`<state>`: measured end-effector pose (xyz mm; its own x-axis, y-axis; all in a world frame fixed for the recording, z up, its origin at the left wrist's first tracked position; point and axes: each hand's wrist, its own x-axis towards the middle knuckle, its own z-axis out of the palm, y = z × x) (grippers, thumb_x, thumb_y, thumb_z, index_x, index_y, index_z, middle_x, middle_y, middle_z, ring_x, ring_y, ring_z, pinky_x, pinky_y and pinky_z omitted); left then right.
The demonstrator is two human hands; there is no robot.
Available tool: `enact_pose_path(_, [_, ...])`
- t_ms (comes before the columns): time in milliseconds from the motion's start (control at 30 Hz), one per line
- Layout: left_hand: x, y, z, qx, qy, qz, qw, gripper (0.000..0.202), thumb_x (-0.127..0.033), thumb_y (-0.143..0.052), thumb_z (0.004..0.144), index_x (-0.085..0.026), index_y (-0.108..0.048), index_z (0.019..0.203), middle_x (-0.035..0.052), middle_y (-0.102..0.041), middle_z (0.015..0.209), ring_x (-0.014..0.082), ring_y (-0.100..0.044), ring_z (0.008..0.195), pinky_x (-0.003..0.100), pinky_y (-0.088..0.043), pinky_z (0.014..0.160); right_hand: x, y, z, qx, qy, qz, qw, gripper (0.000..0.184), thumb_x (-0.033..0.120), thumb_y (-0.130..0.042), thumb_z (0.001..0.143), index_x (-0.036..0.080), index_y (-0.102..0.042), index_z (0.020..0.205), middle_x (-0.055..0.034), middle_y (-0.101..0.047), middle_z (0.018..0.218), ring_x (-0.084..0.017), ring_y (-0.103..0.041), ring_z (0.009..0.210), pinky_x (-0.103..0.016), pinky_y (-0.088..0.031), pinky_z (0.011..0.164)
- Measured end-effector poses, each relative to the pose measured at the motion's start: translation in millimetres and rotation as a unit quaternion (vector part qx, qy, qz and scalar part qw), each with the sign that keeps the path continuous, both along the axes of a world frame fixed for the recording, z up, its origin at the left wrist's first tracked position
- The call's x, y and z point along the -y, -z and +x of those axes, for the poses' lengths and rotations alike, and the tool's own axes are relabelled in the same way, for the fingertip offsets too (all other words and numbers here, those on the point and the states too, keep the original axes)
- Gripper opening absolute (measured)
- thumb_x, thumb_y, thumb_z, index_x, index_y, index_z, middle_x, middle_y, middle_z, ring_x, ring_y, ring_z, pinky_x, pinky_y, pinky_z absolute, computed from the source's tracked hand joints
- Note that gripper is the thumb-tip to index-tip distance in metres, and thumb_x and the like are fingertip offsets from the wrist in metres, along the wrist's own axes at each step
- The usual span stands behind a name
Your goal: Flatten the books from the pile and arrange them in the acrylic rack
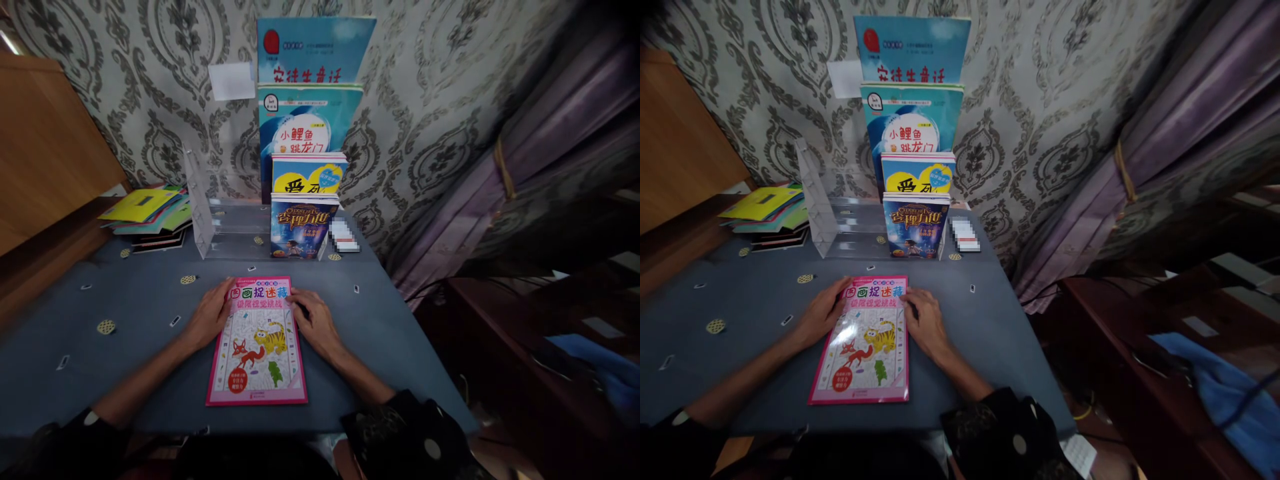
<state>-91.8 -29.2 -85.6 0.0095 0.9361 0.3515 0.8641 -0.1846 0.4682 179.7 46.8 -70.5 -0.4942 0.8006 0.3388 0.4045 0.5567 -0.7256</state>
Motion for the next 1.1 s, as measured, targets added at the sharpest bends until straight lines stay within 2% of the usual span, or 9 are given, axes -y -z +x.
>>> enact_pose_path(267, [-2.8,-1.6,2.4,-0.034,0.021,0.015,0.999,0.047,-0.029,-0.034,0.098,-0.015,-0.044,0.141,0.0149,-0.055,0.141,0.0265,-0.051,0.131,0.047,-0.041,0.11,0.5,-0.3,0.0,-0.008,-0.002,-0.001,1.0,0.027,0.021,-0.048,0.091,0.022,-0.073,0.101,-0.0103,-0.072,0.114,-0.026,-0.061,0.114,-0.044,-0.046,0.097])
enact_pose_path(600, [-10.9,-10.5,3.7,-0.1,0.065,-0.01,0.993,0.047,-0.035,-0.032,0.101,-0.016,-0.041,0.143,0.0128,-0.054,0.143,0.0259,-0.049,0.133,0.048,-0.038,0.113,-1.5,3.4,-0.2,-0.013,0.001,0.002,1.0,0.026,0.019,-0.051,0.089,0.023,-0.074,0.102,-0.0095,-0.072,0.113,-0.025,-0.062,0.112,-0.045,-0.046,0.097])
enact_pose_path(867, [-20.4,-17.4,9.1,-0.106,0.109,-0.031,0.988,0.049,-0.039,-0.03,0.102,-0.016,-0.041,0.144,0.0112,-0.052,0.145,0.0254,-0.048,0.135,0.046,-0.037,0.114,-1.5,5.6,0.1,-0.021,0.001,0.003,1.0,0.025,0.021,-0.051,0.09,0.021,-0.073,0.103,-0.0104,-0.072,0.113,-0.025,-0.061,0.114,-0.044,-0.047,0.098])
enact_pose_path(1100, [-25.1,-20.3,10.9,-0.102,0.122,-0.034,0.987,0.047,-0.035,-0.03,0.101,-0.017,-0.042,0.143,0.0111,-0.054,0.144,0.0245,-0.049,0.133,0.045,-0.04,0.111,-1.8,5.9,-0.3,-0.017,0.005,0.01,1.0,0.025,0.017,-0.053,0.088,0.02,-0.073,0.102,-0.0108,-0.072,0.114,-0.024,-0.063,0.112,-0.043,-0.047,0.097])
